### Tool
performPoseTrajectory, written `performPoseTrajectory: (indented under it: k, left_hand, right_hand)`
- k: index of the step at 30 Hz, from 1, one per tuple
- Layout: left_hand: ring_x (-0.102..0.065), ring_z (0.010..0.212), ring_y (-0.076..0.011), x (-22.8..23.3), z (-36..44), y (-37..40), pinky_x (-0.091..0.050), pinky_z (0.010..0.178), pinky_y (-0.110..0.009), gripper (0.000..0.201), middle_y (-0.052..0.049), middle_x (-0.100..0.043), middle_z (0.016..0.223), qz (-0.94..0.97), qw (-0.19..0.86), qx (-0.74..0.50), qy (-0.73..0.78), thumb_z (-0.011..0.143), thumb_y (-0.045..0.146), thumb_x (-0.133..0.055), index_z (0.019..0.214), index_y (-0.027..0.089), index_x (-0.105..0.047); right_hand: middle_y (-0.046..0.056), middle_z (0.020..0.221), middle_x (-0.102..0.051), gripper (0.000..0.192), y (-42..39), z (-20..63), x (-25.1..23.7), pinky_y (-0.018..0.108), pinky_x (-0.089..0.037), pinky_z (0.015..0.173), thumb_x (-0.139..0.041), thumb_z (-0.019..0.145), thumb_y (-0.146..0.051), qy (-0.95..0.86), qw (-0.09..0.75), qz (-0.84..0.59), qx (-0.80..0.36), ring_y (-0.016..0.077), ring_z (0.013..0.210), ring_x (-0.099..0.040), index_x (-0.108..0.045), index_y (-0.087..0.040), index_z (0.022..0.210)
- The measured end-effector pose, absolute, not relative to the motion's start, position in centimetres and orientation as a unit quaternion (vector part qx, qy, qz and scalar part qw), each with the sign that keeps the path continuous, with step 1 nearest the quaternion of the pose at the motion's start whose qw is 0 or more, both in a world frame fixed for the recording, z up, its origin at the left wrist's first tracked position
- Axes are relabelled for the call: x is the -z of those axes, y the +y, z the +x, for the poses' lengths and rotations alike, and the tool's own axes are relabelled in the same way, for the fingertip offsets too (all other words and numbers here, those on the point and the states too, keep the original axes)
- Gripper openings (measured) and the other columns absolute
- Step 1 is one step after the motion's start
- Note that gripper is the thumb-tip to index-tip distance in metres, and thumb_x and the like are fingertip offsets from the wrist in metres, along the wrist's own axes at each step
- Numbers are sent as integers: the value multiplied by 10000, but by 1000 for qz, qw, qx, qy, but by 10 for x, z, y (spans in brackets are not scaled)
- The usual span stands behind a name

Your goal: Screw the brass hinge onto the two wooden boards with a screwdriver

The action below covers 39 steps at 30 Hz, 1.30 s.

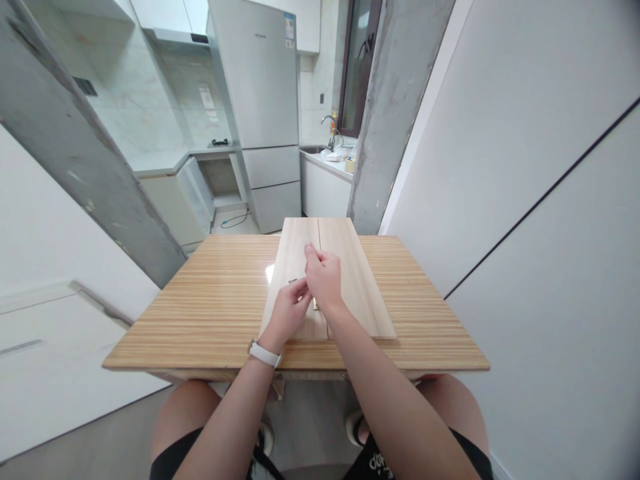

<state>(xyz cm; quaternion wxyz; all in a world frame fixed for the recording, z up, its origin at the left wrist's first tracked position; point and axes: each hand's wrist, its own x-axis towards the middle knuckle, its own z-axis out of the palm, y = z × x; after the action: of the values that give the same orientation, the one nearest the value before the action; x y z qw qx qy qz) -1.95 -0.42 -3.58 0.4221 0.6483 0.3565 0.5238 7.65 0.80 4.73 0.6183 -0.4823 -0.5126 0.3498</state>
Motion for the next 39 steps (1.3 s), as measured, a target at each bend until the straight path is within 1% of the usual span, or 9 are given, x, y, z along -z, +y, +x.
performPoseTrajectory:
  k: [5, 8, 10, 16, 23, 27, 32, 35, 39]
  left_hand:
    - [-710, 1010, -253, 32, -18, -4, -543, 893, -337, 278, -115, -784, 1077, 649, 445, -509, 348, 969, 338, -637, 1090, 121, -762]
    - [-712, 926, -245, 31, -18, -3, -542, 843, -333, 299, -105, -789, 977, 650, 442, -502, 361, 965, 378, -647, 1013, 110, -773]
    - [-710, 925, -244, 29, -18, -3, -540, 848, -335, 312, -102, -791, 971, 650, 448, -500, 355, 971, 390, -639, 1016, 114, -777]
    - [-712, 981, -247, 25, -16, -2, -541, 904, -341, 277, -109, -793, 1026, 632, 470, -518, 334, 957, 363, -652, 1016, 123, -778]
    - [-716, 975, -238, 31, -19, -4, -549, 901, -334, 270, -114, -790, 1100, 635, 466, -518, 333, 926, 312, -666, 1097, 129, -767]
    - [-716, 997, -244, 34, -20, -8, -554, 909, -337, 263, -114, -785, 1121, 638, 459, -520, 333, 904, 274, -675, 1111, 138, -763]
    - [-709, 1029, -254, 32, -19, -9, -549, 915, -344, 275, -117, -781, 1094, 638, 454, -521, 340, 952, 342, -649, 1087, 128, -756]
    - [-708, 1005, -255, 29, -20, -9, -550, 914, -361, 309, -107, -786, 1045, 638, 458, -516, 342, 951, 391, -666, 1065, 119, -761]
    - [-713, 958, -245, 26, -21, -8, -549, 884, -348, 342, -103, -795, 1002, 651, 461, -497, 341, 951, 429, -669, 1037, 115, -774]
  right_hand:
    - [8, 581, -602, 481, 28, 123, -61, 246, -382, 497, -674, 903, -554, -651, 415, -297, -561, 116, 519, -517, -622, -166, 622]
    - [28, 542, -617, 534, 39, 135, -64, 249, -388, 474, -688, 898, -564, -694, 302, -219, -616, 118, 474, -519, -607, -160, 559]
    - [-1, 437, -517, 617, 43, 133, -62, 246, -340, 438, -668, 913, -581, -698, 264, -203, -634, 97, 406, -439, -515, -179, 470]
    - [-72, 371, -303, 686, 39, 108, -48, 258, -158, 372, -635, 895, -668, -592, 429, -303, -611, 69, 347, -247, -336, -238, 453]
    - [-39, 469, -330, 626, 7, 75, -40, 304, -227, 453, -442, 1001, -642, -490, 644, -512, -289, 112, 463, -306, -325, -243, 534]
    - [-27, 497, -336, 610, -3, 67, -37, 313, -252, 481, -386, 1027, -618, -453, 662, -539, -258, 126, 492, -321, -315, -244, 551]
    - [-22, 498, -471, 559, 11, 98, -45, 274, -333, 504, -653, 906, -583, -594, 537, -398, -448, 113, 497, -411, -476, -206, 534]
    - [14, 569, -603, 492, 24, 121, -56, 262, -358, 497, -660, 908, -556, -638, 431, -291, -567, 125, 512, -506, -602, -175, 603]
    - [1, 445, -526, 587, 37, 132, -65, 254, -317, 466, -682, 902, -552, -693, 275, -197, -637, 98, 423, -432, -528, -175, 480]
